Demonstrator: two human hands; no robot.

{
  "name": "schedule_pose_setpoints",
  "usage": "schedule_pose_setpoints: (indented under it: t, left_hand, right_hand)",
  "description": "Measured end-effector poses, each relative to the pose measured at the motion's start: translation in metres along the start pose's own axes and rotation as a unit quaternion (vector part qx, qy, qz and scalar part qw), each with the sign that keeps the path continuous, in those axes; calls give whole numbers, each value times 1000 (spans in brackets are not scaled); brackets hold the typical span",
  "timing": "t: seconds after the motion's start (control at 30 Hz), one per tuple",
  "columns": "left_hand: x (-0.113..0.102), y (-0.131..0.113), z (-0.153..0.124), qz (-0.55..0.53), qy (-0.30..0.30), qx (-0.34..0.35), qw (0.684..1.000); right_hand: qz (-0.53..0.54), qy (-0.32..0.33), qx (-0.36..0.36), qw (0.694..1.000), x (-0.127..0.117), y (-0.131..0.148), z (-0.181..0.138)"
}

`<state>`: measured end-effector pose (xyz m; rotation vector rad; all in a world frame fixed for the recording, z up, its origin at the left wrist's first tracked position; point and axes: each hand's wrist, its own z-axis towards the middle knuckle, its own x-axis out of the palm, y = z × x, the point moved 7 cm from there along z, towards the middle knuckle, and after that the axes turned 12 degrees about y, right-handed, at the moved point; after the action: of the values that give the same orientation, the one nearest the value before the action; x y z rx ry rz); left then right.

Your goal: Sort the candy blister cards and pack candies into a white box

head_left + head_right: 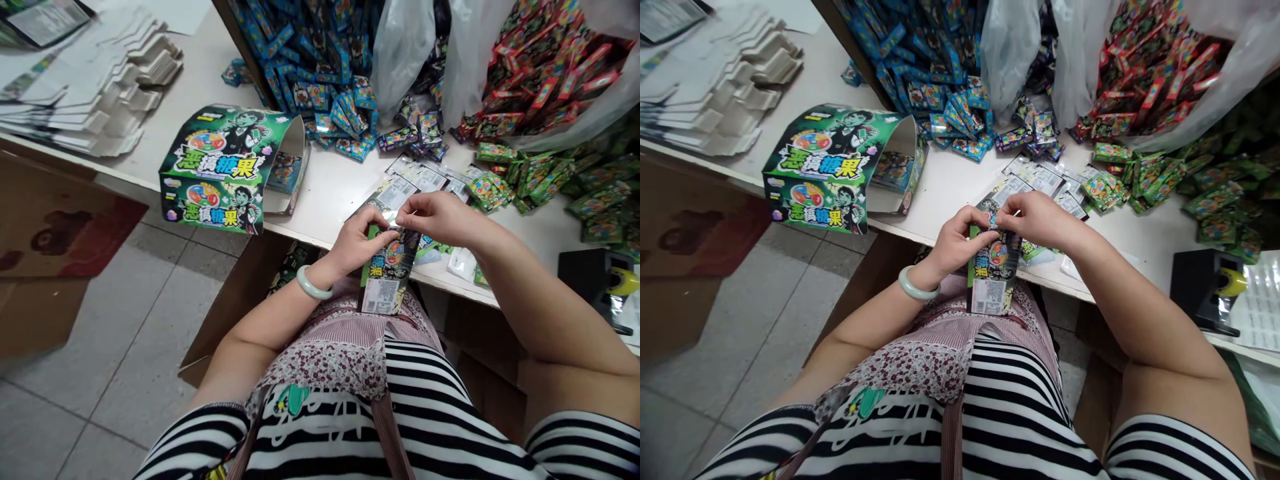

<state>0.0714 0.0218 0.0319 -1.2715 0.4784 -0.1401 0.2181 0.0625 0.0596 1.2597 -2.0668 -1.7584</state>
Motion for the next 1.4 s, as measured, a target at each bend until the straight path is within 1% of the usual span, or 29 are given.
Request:
schedule_pose_setpoints:
  t: [0.1,0.17,0.27,0.33,0.37,0.4,0.43,0.47,0.5,0.53,0.57,0.6,0.63,0.67,0.7,0.77,0.8,0.83,0.87,0.93,1.03,1.1,1.13,1.17,1.2,1.23,1.3,1.33,1.4]
  left_hand:
    - [0,-3,0,3,-9,22,1000]
    - [0,-5,-2,-6,-14,43,999]
    - [5,-1,-10,-59,-16,40,997]
    - [15,7,-19,-120,35,18,992]
    - [19,10,-26,-147,71,8,987]
    - [21,11,-34,-163,104,-1,981]
    - [17,11,-43,-166,119,-8,979]
    - [6,10,-52,-160,108,-14,981]
    - [-9,7,-61,-147,82,-20,986]
    - [-28,1,-70,-129,46,-20,990]
    - [-47,-7,-79,-107,16,-17,994]
    - [-66,-18,-86,-82,-6,-8,997]
    - [-82,-29,-93,-53,-18,3,998]
    - [-95,-41,-97,-20,-17,19,999]
    - [-102,-52,-101,17,2,42,999]
    - [-107,-70,-106,101,60,93,989]
    - [-106,-75,-110,145,87,117,979]
    - [-105,-78,-113,187,103,136,967]
    - [-106,-77,-116,225,106,151,957]
    - [-116,-71,-120,285,80,169,940]
    - [-148,-47,-112,362,-3,187,913]
    - [-176,-20,-94,425,-61,171,887]
    - [-190,-3,-81,455,-77,145,875]
    - [-202,14,-67,481,-78,120,865]
    - [-213,31,-54,503,-76,88,856]
    - [-222,49,-41,521,-60,48,850]
    - [-233,79,-23,543,3,-16,839]
    - [-234,90,-18,547,38,-35,835]
    - [-234,102,-16,548,97,-47,829]
  right_hand:
    - [39,17,18,999,5,-10,4]
    - [128,53,36,990,15,-19,8]
    - [284,114,85,948,33,-33,9]
    - [328,141,113,927,40,-39,7]
    - [322,148,118,928,40,-40,6]
    - [299,146,113,936,37,-41,7]
    - [262,135,97,951,32,-39,11]
    - [213,112,68,968,25,-35,18]
    - [152,76,25,985,16,-28,27]
    - [82,33,-30,996,9,-16,37]
    - [4,-9,-93,996,5,0,49]
    - [-81,-38,-157,983,7,18,62]
    - [-170,-52,-216,960,15,37,76]
    - [-257,-49,-263,929,28,54,91]
    - [-335,-32,-294,894,43,69,108]
    - [-449,3,-313,837,69,89,142]
    - [-484,13,-312,817,76,97,158]
    - [-504,12,-309,806,79,104,171]
    - [-510,3,-308,803,77,110,182]
    - [-482,-33,-314,818,62,120,198]
    - [-371,-97,-335,861,28,127,212]
    - [-289,-128,-346,883,10,127,218]
    - [-254,-138,-351,891,5,127,221]
    - [-223,-142,-354,897,1,127,224]
    - [-199,-142,-356,902,0,128,227]
    - [-179,-141,-355,907,-1,129,230]
    - [-146,-144,-346,916,-4,130,234]
    - [-128,-147,-337,921,-6,131,236]
    - [-80,-149,-319,933,-13,129,242]
